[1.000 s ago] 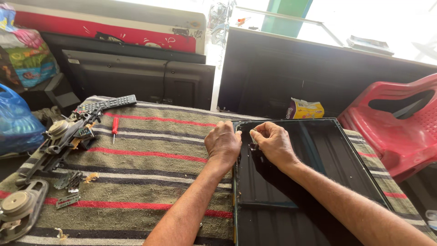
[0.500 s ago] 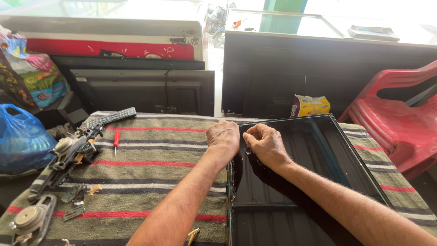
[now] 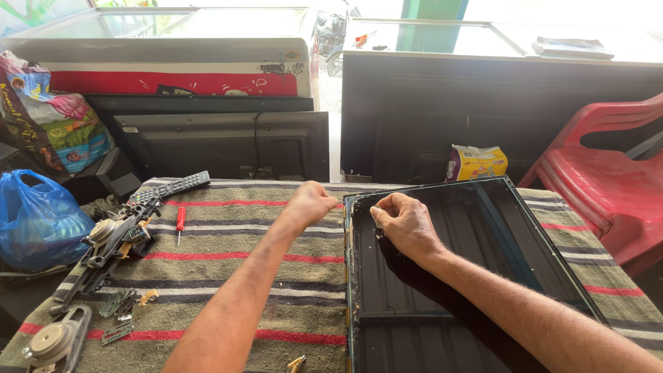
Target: The person scrapes dried adhesive residue off the edge of a flat TV screen panel with a razor blade, working along the frame edge section by section. They hold the panel steady with one hand while peeling off strips of residue, then rotate the panel to reach another edge and continue scraping.
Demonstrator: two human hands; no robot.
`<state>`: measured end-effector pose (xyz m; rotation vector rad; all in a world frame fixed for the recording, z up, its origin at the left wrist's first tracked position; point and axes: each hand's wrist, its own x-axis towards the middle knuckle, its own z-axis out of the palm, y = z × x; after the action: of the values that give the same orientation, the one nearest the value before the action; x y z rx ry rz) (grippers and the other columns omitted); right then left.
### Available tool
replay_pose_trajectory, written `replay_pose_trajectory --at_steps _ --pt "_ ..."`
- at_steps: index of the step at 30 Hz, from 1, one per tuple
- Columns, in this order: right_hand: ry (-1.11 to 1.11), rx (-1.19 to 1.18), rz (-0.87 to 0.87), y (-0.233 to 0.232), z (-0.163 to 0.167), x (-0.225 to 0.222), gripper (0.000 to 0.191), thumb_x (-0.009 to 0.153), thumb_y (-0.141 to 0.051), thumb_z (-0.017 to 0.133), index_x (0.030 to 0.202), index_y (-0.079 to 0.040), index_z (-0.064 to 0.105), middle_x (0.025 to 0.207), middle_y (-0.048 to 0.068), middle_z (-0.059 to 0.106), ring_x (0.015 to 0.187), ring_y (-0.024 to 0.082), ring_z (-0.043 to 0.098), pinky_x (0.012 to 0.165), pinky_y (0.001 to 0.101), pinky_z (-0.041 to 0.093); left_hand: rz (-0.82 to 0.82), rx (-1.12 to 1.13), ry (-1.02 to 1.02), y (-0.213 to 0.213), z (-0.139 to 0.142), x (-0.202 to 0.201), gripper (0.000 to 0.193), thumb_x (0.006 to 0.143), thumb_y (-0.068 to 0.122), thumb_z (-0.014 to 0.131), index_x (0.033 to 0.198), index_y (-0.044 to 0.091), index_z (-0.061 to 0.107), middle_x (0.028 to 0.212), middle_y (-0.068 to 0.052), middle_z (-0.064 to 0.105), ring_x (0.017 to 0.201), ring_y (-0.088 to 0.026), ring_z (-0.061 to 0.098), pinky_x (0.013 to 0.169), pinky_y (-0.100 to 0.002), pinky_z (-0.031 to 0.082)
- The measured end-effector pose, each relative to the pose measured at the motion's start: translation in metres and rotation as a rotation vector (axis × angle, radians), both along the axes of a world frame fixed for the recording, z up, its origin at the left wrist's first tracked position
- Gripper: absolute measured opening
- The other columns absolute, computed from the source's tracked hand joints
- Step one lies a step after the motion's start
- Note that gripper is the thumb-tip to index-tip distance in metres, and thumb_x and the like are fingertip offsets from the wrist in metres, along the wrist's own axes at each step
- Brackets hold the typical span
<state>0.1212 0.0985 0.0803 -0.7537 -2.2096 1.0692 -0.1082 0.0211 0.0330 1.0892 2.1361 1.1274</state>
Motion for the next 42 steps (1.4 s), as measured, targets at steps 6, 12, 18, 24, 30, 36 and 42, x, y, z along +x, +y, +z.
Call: replay_pose_trajectory --at_steps 6,12,18,24,30,36,42 --pt "-0.064 -0.070 -0.019 -0.001 0.003 0.001 0.020 0.091 -0.024 0.072 0.092 -0.003 0.073 0.072 0.003 0.072 0.063 0.008 0.063 0.059 0.0284 0.054 0.068 0.053 -0.078 -0.011 0.010 0.024 0.015 0.085 0.018 0.078 0.079 0.006 0.072 0.068 -0.007 0.071 0.057 -0.012 0.062 0.052 -0.035 0.053" --pt "-0.047 -0.022 -0.013 -0.001 0.003 0.001 0.020 0.090 -0.023 0.072 0.092 -0.003 0.074 0.073 0.003 0.073 0.065 0.007 0.065 0.061 0.0280 0.055 0.118 -0.128 0.236 0.002 0.037 0.057 0.022 0.084 0.024 0.083 0.094 0.005 0.079 0.098 -0.015 0.076 0.099 -0.027 0.074 0.090 -0.041 0.058" --pt "-0.026 -0.011 -0.004 -0.002 0.002 0.001 0.020 0.090 -0.022 0.073 0.091 -0.002 0.073 0.074 0.003 0.073 0.066 0.008 0.065 0.061 0.0286 0.055 0.110 -0.160 0.426 0.001 0.054 0.076 0.033 0.083 0.028 0.085 0.102 0.003 0.074 0.107 -0.018 0.072 0.107 -0.034 0.069 0.094 -0.045 0.057" --pt "-0.028 0.014 -0.015 -0.004 0.001 -0.001 0.020 0.089 -0.022 0.073 0.092 -0.002 0.074 0.076 0.004 0.075 0.068 0.009 0.067 0.064 0.0285 0.056 0.059 -0.312 0.530 0.005 0.066 0.090 0.021 0.086 0.018 0.080 0.103 0.006 0.077 0.108 -0.017 0.074 0.109 -0.032 0.071 0.093 -0.041 0.059" --pt "-0.041 0.007 -0.021 -0.003 -0.001 -0.001 0.020 0.090 -0.022 0.073 0.092 -0.003 0.074 0.076 0.004 0.075 0.069 0.009 0.068 0.065 0.0287 0.057 0.012 -0.355 0.612 0.013 0.060 0.085 0.016 0.088 0.014 0.076 0.102 0.007 0.077 0.105 -0.015 0.075 0.107 -0.029 0.073 0.091 -0.041 0.060" --pt "-0.040 0.002 0.000 -0.001 -0.003 -0.002 0.020 0.091 -0.023 0.072 0.092 -0.004 0.074 0.077 0.004 0.074 0.070 0.009 0.069 0.065 0.0289 0.058 0.111 -0.232 0.355 -0.014 0.057 0.054 0.021 0.088 0.018 0.076 0.100 0.002 0.072 0.094 -0.014 0.074 0.090 -0.023 0.071 0.083 -0.038 0.058" --pt "-0.059 -0.012 -0.010 -0.001 -0.001 -0.001 0.020 0.091 -0.023 0.072 0.093 -0.003 0.074 0.077 0.004 0.074 0.070 0.010 0.069 0.064 0.0296 0.058 -0.035 -0.119 -0.051 -0.029 0.055 0.052 0.015 0.091 0.017 0.071 0.095 0.003 0.073 0.084 -0.008 0.072 0.076 -0.018 0.069 0.069 -0.036 0.062"
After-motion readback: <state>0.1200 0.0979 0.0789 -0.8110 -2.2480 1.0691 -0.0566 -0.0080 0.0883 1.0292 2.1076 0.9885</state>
